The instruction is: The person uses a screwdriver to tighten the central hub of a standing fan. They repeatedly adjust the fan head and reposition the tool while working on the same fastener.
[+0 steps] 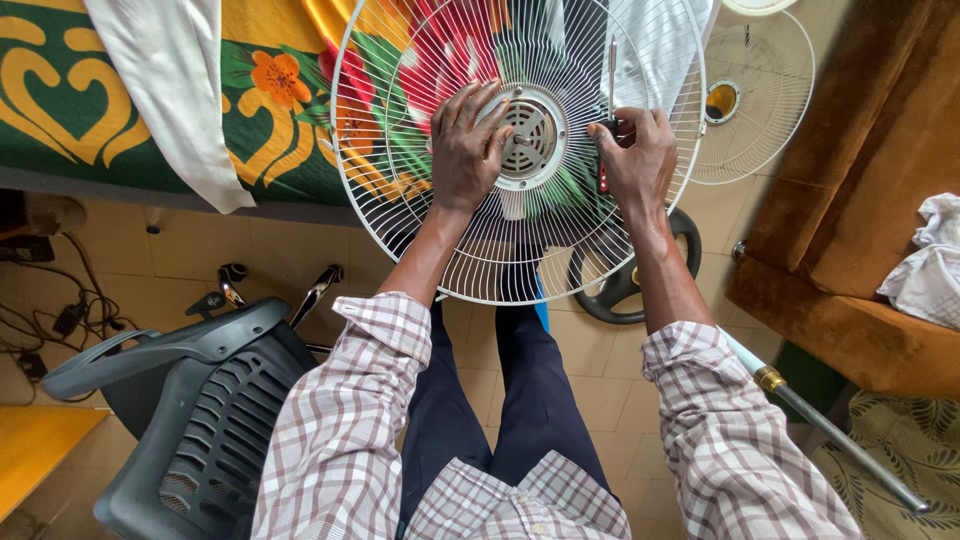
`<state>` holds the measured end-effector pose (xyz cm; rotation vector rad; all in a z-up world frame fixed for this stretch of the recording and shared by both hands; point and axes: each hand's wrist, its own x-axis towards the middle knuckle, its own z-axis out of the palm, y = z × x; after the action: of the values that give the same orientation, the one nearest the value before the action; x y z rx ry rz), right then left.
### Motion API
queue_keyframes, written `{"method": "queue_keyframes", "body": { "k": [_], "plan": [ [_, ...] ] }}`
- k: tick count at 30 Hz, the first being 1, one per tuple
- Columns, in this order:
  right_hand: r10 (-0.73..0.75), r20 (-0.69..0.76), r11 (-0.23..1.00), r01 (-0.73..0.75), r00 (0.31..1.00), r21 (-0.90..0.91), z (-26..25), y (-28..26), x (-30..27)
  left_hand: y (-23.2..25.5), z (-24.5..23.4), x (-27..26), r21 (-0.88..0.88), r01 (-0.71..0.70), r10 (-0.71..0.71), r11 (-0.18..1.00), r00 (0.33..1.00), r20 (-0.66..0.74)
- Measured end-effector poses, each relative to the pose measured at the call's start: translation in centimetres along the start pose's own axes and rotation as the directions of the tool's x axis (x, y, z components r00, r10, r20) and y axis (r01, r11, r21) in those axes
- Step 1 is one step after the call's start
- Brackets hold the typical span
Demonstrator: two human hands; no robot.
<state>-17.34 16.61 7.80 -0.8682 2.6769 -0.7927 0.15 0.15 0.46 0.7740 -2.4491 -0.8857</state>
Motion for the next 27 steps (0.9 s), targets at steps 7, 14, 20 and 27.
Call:
{"method": "queue_keyframes", "body": {
  "k": [7,14,20,27],
  "plan": [
    [-0.285,-0.068,0.958,0.285,0.956,-0.019,0.1,-1.8,0.4,-0.1,0.2,0.0,0.009,-0.006,0.006,1.0,1.0,-0.01],
    [-0.523,0.178,0.851,0.524,0.834,0.046,5.0,-3.6,3.2,-0.1,0.1,-0.2,0.01,0.0,0.0,1.0,1.0,0.011],
    [-0.647,0.187,0.746,0.665,0.739,-0.046,7.2,-2.7,5.3,-1.1,1.3,-0.5,0.02,-0.011,0.011,1.0,1.0,0.0],
    [-0.595,0.199,0.792,0.611,0.779,-0.023,7.2,-3.1,5.3,-1.0,1.1,-0.4,-0.005,-0.01,0.01,1.0,1.0,-0.009]
  ]
}}
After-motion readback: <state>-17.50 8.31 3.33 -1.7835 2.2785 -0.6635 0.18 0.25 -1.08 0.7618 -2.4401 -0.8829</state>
